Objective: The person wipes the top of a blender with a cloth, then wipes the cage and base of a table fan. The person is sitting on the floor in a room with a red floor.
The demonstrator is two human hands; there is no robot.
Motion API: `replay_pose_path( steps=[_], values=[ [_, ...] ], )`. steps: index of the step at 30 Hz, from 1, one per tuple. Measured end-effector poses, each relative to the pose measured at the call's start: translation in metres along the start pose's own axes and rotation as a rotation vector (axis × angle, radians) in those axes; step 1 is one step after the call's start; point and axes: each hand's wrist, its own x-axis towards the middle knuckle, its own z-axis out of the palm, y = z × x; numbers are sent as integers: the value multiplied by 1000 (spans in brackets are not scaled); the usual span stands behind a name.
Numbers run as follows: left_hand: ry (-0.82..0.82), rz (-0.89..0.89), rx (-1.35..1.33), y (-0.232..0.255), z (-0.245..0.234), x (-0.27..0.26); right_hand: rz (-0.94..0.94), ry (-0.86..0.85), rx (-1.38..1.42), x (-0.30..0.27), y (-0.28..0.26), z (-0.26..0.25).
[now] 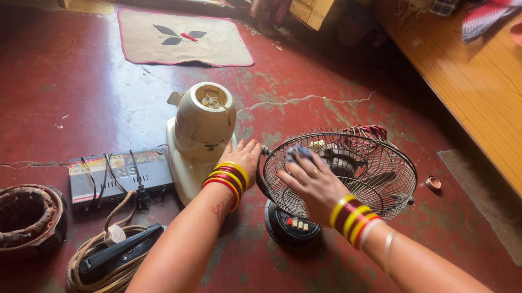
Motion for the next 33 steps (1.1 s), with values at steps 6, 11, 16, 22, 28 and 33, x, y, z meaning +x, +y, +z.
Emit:
replay_pose_path(
  steps=[6,11,16,22,28,33],
  values=[
    [-59,17,74,1,-6,-3,-39,12,24,2,23,15],
    [-95,32,93,9,0,2,196,245,55,54,34,19],
    [-82,31,188,-4,7,7,39,75,12,36,-8,45],
    [-84,8,229,-11,11,12,36,184,48,33,-2,57],
    [-87,-27,191,-7,7,6,414,77,-38,80,10,59],
    [-119,-16,172,-12,-3,-3,263,95,-111,75,-14,65]
  ],
)
